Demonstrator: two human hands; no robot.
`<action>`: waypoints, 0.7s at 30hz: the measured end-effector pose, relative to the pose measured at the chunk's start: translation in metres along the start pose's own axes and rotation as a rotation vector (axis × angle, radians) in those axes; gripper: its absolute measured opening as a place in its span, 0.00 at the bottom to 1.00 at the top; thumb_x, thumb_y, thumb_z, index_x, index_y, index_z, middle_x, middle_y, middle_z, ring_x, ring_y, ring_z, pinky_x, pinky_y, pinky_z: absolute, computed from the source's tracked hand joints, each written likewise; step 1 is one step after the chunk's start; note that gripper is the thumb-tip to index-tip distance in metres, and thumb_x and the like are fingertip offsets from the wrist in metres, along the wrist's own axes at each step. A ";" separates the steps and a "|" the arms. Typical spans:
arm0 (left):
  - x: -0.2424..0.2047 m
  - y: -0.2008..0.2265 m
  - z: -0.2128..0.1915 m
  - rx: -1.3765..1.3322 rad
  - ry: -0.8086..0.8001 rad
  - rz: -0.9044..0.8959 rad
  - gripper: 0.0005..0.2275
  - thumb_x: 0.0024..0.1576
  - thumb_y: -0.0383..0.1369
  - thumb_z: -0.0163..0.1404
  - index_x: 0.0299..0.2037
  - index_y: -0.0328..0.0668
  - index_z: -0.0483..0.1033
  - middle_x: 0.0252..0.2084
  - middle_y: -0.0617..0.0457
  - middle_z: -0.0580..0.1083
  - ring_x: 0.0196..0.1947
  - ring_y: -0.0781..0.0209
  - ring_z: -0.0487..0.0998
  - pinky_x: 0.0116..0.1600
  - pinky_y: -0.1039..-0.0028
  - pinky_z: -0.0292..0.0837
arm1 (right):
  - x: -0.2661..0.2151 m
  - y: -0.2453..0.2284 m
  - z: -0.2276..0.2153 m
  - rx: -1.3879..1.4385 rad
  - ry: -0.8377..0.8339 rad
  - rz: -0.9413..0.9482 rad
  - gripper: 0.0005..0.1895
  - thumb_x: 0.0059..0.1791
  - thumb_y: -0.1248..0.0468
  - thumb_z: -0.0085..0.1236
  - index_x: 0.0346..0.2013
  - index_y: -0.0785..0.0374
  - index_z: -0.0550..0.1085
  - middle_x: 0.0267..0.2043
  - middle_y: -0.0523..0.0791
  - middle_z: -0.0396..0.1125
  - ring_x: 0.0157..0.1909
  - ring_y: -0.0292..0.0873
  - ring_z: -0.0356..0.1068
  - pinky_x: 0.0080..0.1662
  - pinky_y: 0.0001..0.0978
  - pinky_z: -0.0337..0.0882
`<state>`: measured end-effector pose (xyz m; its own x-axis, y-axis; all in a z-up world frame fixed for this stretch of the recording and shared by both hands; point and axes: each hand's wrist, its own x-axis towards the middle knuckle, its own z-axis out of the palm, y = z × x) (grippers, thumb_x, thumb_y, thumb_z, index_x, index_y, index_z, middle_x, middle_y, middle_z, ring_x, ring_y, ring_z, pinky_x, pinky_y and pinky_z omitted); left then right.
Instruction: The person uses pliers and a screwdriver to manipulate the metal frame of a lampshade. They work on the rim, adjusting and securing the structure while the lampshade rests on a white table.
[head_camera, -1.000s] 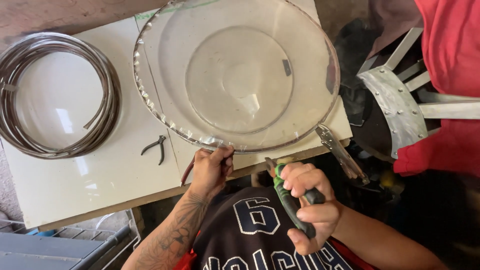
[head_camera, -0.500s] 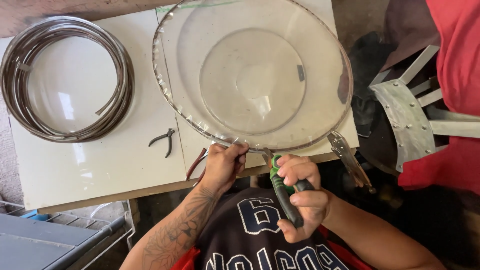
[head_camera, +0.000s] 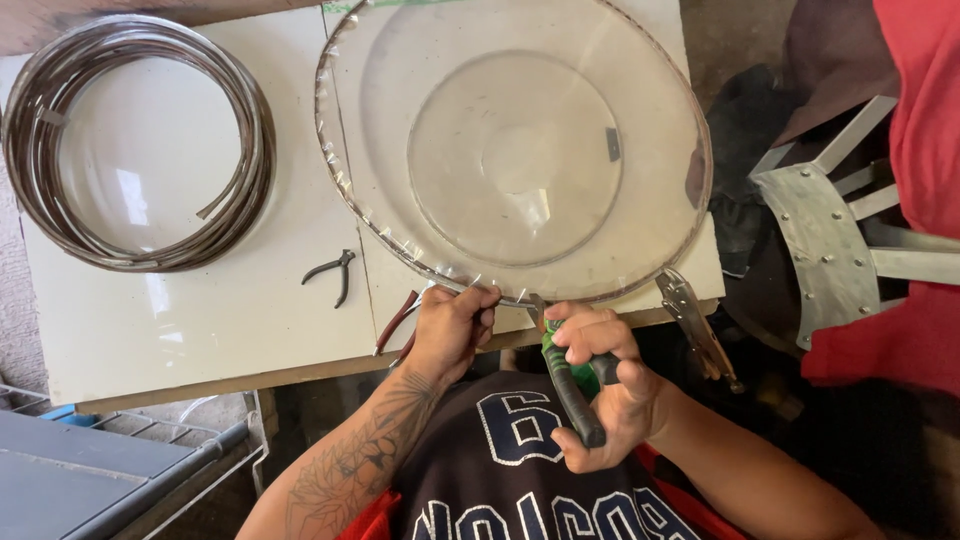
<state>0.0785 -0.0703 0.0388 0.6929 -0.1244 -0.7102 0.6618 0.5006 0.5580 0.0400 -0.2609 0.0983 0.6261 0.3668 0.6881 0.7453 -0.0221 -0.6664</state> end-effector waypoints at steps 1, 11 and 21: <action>0.000 0.001 0.000 -0.003 0.003 0.000 0.07 0.54 0.21 0.52 0.24 0.25 0.77 0.14 0.47 0.66 0.12 0.61 0.61 0.17 0.77 0.53 | 0.002 0.000 -0.001 0.003 -0.003 0.000 0.53 0.43 0.54 0.57 0.78 0.39 0.41 0.51 0.46 0.52 0.53 0.48 0.61 0.63 0.58 0.68; -0.002 0.001 0.005 0.008 0.017 -0.020 0.08 0.54 0.22 0.53 0.22 0.27 0.76 0.13 0.48 0.66 0.10 0.61 0.60 0.16 0.76 0.52 | 0.017 -0.006 -0.007 0.004 -0.003 0.077 0.42 0.44 0.31 0.59 0.64 0.45 0.57 0.55 0.46 0.50 0.59 0.47 0.58 0.65 0.51 0.68; -0.002 0.001 0.007 -0.054 -0.023 -0.018 0.08 0.53 0.21 0.52 0.21 0.29 0.73 0.13 0.49 0.63 0.11 0.63 0.56 0.17 0.76 0.47 | 0.021 0.000 -0.007 0.002 0.001 0.061 0.40 0.46 0.47 0.60 0.67 0.48 0.52 0.53 0.47 0.52 0.55 0.47 0.59 0.59 0.53 0.75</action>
<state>0.0796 -0.0753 0.0437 0.6876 -0.1533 -0.7097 0.6585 0.5435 0.5206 0.0548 -0.2597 0.1144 0.6709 0.3637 0.6462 0.7049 -0.0425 -0.7080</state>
